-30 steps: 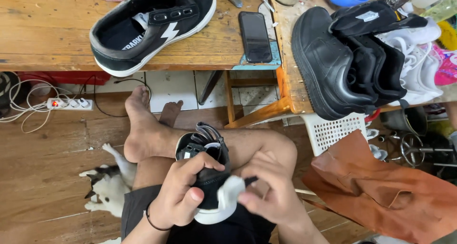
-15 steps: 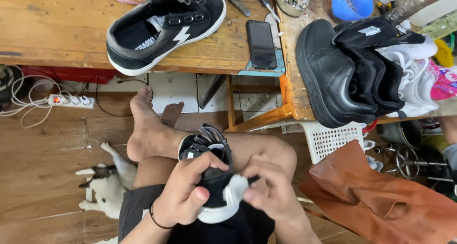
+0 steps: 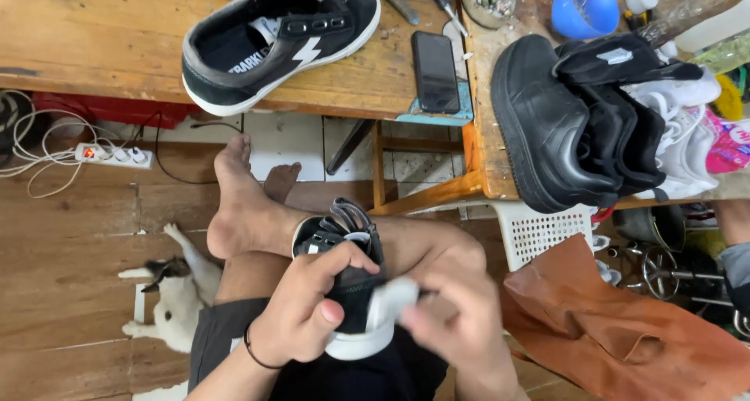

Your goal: Cleaning and polishing the white rubber sole of a black sneaker using a brush and a sponge applicator.

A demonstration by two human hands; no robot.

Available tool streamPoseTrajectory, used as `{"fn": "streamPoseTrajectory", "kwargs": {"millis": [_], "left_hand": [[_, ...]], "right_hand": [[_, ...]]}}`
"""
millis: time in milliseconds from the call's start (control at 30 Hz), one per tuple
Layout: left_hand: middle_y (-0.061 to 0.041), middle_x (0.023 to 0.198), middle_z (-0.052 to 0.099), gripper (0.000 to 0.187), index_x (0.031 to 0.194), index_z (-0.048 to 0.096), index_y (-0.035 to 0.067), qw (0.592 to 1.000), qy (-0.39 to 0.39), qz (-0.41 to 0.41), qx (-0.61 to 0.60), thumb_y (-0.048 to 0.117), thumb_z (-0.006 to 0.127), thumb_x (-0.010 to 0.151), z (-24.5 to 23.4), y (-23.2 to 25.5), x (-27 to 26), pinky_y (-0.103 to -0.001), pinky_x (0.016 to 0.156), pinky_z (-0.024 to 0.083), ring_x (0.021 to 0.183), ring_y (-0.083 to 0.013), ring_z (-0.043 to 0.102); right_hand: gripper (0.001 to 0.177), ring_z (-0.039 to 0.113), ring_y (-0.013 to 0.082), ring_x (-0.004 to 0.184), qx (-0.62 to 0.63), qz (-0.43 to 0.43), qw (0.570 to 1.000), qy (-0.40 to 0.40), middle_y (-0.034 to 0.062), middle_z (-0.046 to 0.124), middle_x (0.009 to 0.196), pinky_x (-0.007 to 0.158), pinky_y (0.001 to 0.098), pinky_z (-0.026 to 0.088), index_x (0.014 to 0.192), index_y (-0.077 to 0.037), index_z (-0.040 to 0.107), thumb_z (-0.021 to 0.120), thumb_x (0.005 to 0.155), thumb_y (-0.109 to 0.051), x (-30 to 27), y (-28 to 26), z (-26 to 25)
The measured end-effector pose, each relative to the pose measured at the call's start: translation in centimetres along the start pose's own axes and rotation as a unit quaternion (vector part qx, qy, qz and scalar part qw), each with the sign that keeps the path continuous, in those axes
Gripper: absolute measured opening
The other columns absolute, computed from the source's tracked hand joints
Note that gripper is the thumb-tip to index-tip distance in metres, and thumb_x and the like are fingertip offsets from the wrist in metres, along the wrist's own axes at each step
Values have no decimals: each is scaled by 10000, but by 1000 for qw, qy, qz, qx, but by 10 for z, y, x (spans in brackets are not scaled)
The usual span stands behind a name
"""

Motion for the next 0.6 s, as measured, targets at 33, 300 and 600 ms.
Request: {"fn": "streamPoseTrajectory", "kwargs": {"millis": [33,300,600], "left_hand": [[4,873,698,1017,1151,684,61,1000,-5,-3,-3,935,165,1168,0,0,1,-330,713,513,717,-171,635],[-20,912,713,1108,1148,669,58,1000,-16,0,11,999,83,1132,12,3,6,-348,674,519,707,-201,666],[-22,883,732,1124,1140,683,60,1000,-16,-8,23,1008,78,1117,15,-2,4,-358,661,521,696,-207,675]], "right_hand": [[367,687,271,878,-102,-14,993,58,71,775,920,928,444,474,957,-55,765,838,967,-415,-2,5,-5],[361,626,202,865,-155,7,988,4,-48,721,843,915,421,362,930,-169,732,855,942,-508,-4,-6,-20],[377,607,199,802,-179,11,984,14,-53,673,791,895,428,353,911,-178,751,847,931,-542,1,-20,-31]]}}
Point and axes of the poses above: each hand's wrist, its own x-axis towards the middle knuckle, its own z-axis out of the palm, y = z × x, the point moved 5 cm from there along x, towards the middle knuckle
